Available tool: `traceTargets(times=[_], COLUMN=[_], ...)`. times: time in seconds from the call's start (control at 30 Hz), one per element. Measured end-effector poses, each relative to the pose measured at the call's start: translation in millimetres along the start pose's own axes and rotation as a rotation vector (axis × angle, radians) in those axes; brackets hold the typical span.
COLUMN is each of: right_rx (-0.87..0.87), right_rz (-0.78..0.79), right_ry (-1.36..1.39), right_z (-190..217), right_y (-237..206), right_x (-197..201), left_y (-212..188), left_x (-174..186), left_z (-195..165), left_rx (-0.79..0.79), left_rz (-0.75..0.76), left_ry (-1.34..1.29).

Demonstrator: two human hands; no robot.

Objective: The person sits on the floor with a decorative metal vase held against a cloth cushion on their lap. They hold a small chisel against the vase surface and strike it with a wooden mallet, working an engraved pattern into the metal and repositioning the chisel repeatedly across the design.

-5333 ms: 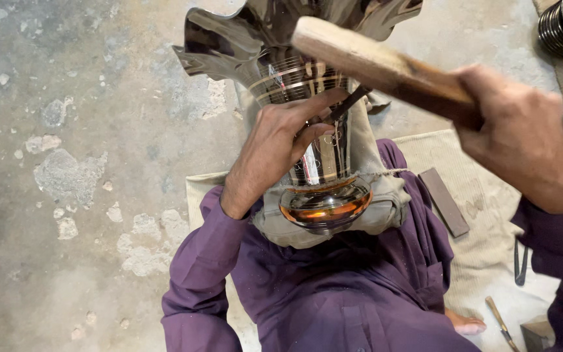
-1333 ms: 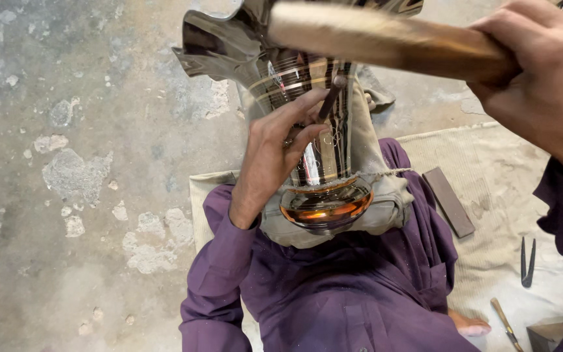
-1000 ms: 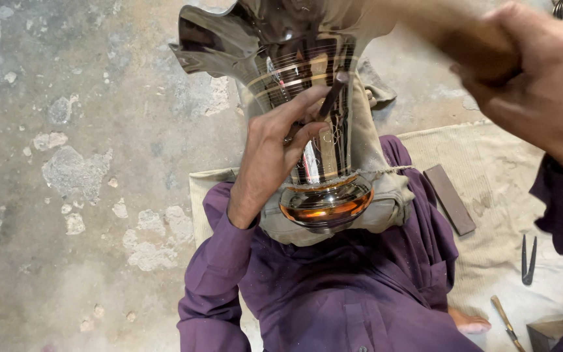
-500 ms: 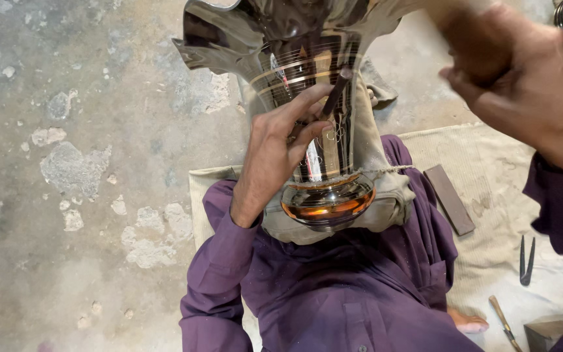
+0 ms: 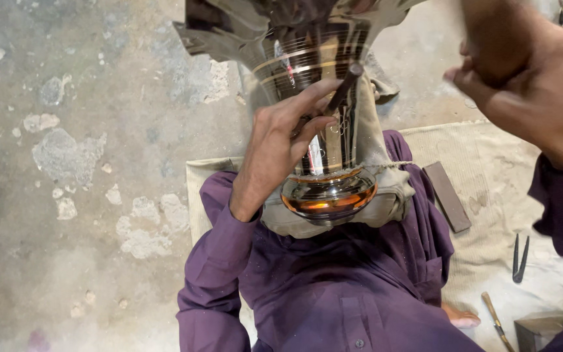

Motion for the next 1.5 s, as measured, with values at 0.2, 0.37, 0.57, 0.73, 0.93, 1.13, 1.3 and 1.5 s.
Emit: traceTargets(times=[0.2,0.37,0.57,0.73,0.93,1.13,1.3,1.5], right_rx=[-0.090,-0.022,-0.039,-0.027,-0.048,-0.039,-0.009,0.029], right_rz=[-0.002,0.054,-0.017,-0.143,-0.251,-0.276,-0.411,-0.384], right_ry=[-0.140,-0.205,0.085,0.112,0.031,-0.124,0.229,-0.115], right_z=[-3,8,-15,-31,-30,-13,-9,-10], right_y=[-3,-6,-27,-56,-76,-87,-93,-109], right_x=[3,-1,-15,-23,-29,-24,-35,-42], left_y=[1,-3,-1,3,9,11,10,-2], left_x=[-5,-4,-11,-16,-21,-23,-25,-33], left_z=[1,0,-1,-1,-10,-18,-22,-8], left_rx=[0.000,-0.054,-0.103,-0.103,-0.163,-0.219,-0.293,-0.279], left_rz=[0.019,0.044,0.068,0.147,0.241,0.321,0.337,0.364], left_ry=[-0.004,-0.016,-0.010,0.047,0.086,0.120,0.171,0.315])
Point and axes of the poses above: each hand's wrist, its own y-axis towards the middle knuckle, its own x-axis out of the back of the hand, z = x × y, the point moved 10 cm from there along y, towards the middle knuckle, and after that the axes turned 3 degrees about x, right-handed, at the moved point
